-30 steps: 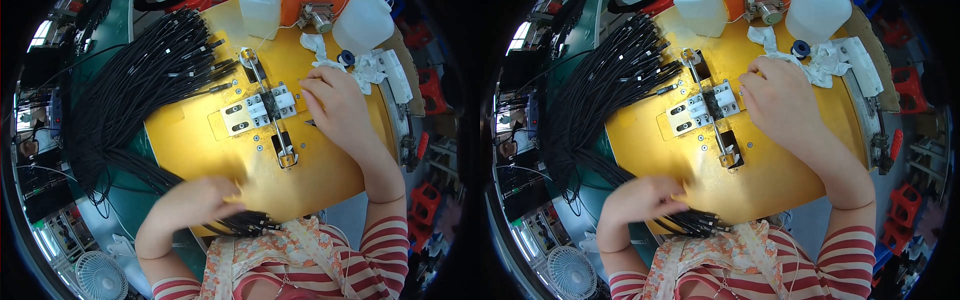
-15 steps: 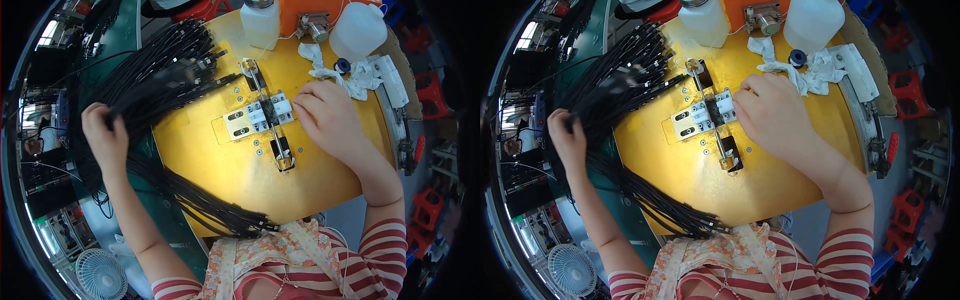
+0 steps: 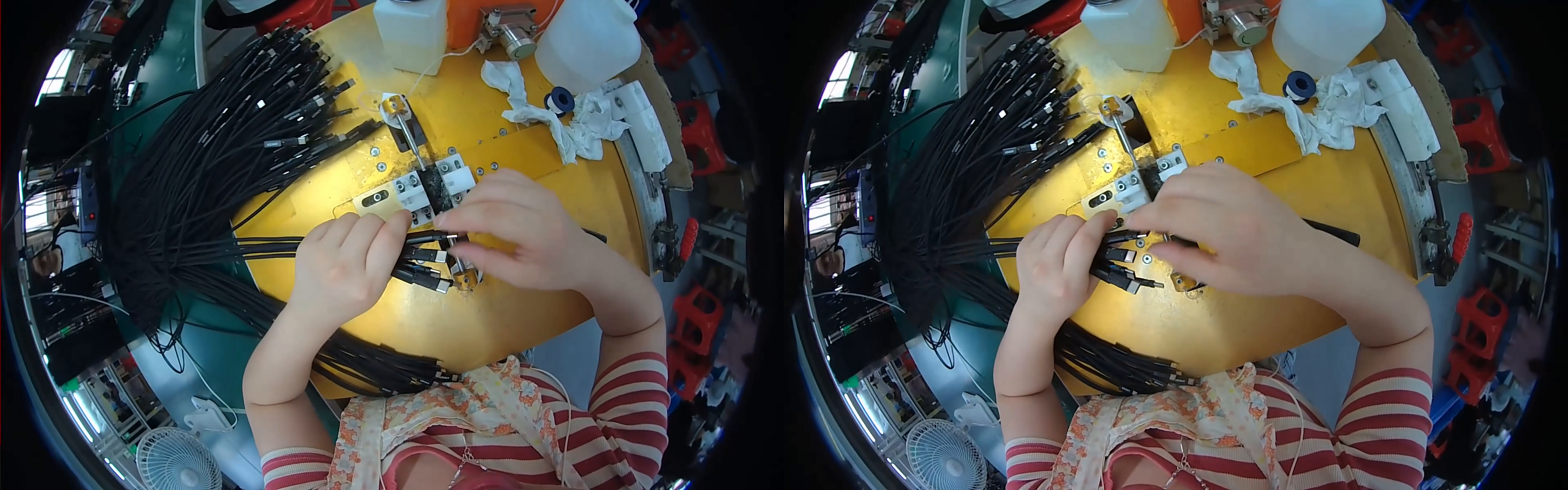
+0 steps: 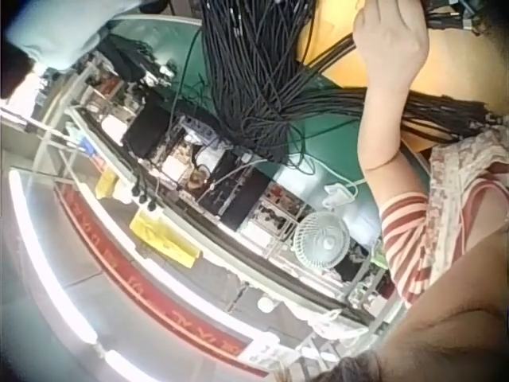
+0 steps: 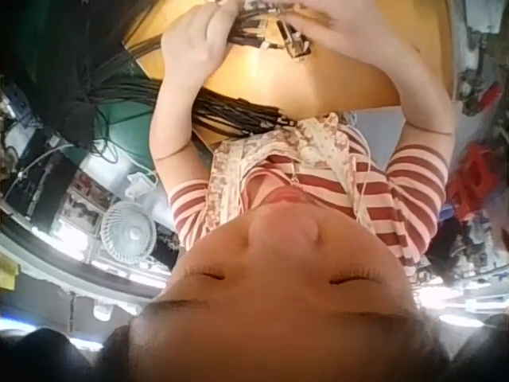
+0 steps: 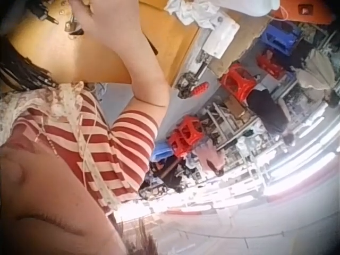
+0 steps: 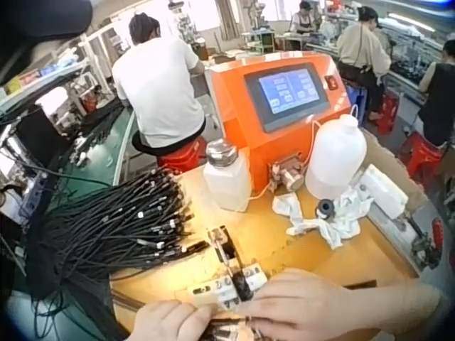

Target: The recorder is processing black cables using a specialized machine at a factory workstation.

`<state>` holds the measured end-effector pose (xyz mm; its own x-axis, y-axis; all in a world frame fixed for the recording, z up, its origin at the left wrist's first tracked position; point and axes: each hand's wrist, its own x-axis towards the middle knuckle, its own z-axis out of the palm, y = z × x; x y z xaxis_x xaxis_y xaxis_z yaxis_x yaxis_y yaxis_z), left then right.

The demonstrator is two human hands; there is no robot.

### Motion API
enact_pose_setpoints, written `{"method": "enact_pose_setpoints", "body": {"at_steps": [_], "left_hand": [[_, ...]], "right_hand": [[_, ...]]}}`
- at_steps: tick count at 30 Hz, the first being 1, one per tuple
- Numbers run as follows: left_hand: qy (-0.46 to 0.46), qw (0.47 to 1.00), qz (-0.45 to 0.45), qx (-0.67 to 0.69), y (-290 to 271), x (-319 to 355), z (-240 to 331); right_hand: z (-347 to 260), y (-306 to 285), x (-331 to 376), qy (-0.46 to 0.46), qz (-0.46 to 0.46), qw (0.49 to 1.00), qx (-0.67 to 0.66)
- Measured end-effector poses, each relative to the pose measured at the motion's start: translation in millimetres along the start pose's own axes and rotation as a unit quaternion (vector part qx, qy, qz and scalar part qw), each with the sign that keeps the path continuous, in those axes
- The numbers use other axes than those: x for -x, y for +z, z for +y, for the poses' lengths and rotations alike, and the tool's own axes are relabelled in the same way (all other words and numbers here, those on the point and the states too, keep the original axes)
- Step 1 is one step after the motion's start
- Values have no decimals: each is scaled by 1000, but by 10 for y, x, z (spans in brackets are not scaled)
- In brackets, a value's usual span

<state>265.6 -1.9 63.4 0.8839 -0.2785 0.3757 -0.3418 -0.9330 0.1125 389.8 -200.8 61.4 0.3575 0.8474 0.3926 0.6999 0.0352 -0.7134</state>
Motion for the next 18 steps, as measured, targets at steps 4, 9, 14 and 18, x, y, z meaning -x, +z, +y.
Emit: {"method": "enact_pose_setpoints", "body": {"at_steps": [4,9,14,18], "left_hand": [[15,1000,-1,2,58,21,-15],[26,993,79,84,143,37,-39],[27,988,62,139,137,81,-85],[-2,986,78,144,222,80,-89]], "right_hand": [[45,49,13,-26,13,998,-53],[83,64,-4,-8,20,998,-60],[65,89,-30,16,7,998,-68],[84,54,-44,72,3,994,-78]]}}
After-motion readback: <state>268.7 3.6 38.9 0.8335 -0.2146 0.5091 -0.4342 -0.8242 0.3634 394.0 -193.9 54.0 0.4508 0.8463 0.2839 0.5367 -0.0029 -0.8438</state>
